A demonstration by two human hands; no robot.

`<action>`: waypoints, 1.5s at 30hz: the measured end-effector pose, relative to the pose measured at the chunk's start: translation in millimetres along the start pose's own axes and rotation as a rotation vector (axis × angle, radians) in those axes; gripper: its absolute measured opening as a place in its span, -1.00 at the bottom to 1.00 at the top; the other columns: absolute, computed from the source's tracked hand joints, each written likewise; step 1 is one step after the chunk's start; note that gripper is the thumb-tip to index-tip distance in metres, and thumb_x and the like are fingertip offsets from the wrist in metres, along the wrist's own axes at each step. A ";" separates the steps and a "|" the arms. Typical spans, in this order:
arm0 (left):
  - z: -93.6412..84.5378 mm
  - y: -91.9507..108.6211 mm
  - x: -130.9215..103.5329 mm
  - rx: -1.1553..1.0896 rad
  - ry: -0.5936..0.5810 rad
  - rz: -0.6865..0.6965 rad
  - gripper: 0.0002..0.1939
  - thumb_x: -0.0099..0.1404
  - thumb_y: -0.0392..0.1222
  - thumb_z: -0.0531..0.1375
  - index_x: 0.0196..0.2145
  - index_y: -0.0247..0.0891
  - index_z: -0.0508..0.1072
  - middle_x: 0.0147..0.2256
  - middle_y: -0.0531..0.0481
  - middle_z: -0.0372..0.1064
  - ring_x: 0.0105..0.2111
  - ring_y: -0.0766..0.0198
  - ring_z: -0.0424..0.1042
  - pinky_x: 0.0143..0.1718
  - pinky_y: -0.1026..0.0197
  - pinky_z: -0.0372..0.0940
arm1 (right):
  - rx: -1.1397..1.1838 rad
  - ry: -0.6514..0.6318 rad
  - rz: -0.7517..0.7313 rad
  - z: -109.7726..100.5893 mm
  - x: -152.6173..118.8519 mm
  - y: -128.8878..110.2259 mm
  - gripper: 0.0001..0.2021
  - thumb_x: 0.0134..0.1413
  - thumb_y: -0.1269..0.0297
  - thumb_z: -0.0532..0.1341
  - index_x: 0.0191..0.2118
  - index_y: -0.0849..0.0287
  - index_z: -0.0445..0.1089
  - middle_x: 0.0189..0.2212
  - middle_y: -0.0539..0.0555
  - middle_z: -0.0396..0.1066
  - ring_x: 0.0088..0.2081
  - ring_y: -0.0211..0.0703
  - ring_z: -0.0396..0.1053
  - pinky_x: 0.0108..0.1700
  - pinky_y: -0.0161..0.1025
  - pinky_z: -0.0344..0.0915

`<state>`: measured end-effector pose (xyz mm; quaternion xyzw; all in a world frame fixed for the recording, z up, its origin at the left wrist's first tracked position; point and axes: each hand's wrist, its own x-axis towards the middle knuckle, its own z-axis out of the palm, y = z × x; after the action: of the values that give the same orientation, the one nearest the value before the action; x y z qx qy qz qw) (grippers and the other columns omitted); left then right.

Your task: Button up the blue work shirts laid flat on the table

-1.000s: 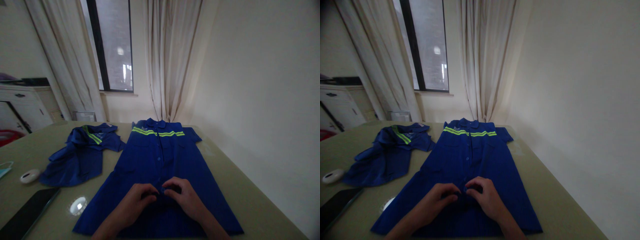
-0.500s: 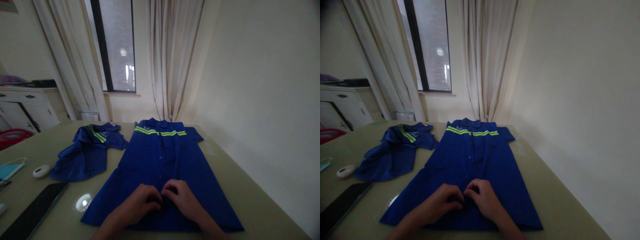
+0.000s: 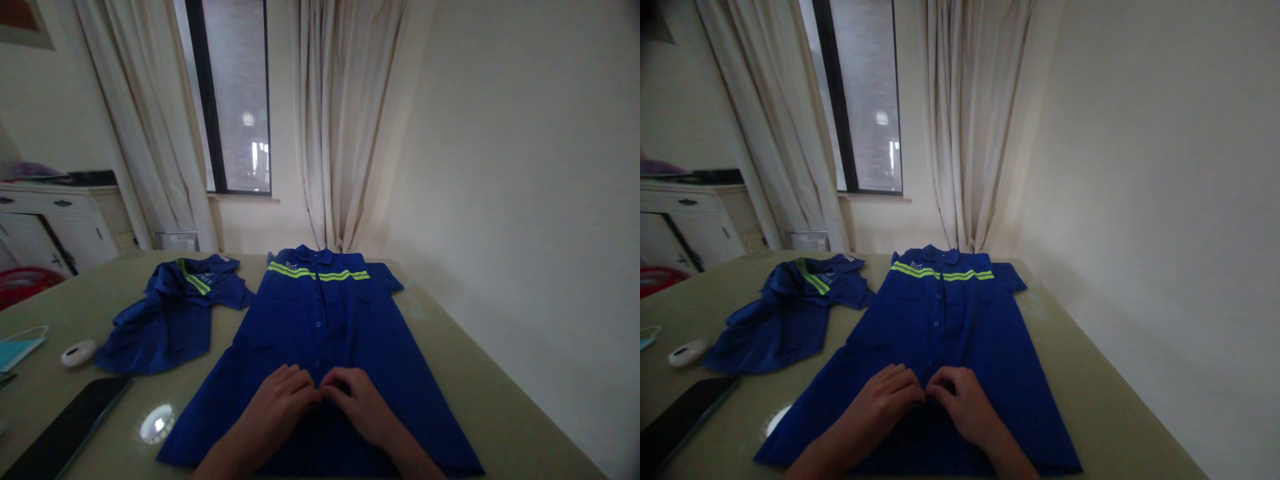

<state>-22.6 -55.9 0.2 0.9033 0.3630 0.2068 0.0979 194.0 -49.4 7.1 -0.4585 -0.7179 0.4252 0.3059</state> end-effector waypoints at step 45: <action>12.0 1.9 3.8 -0.433 0.127 -0.305 -0.90 0.36 -0.27 0.23 -0.24 -0.13 0.57 -0.29 0.09 0.54 -0.29 0.29 0.49 -0.24 0.29 0.26 | 0.210 0.077 0.097 5.7 3.3 13.5 -0.55 0.08 -0.19 0.32 -0.24 0.14 0.65 -0.27 0.10 0.63 -0.15 0.03 0.52 -0.05 -0.14 0.38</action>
<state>-13.6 -55.0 -8.9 0.7815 0.4474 0.3186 0.2960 193.4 -45.3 -7.3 -0.4741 -0.6340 0.4946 0.3587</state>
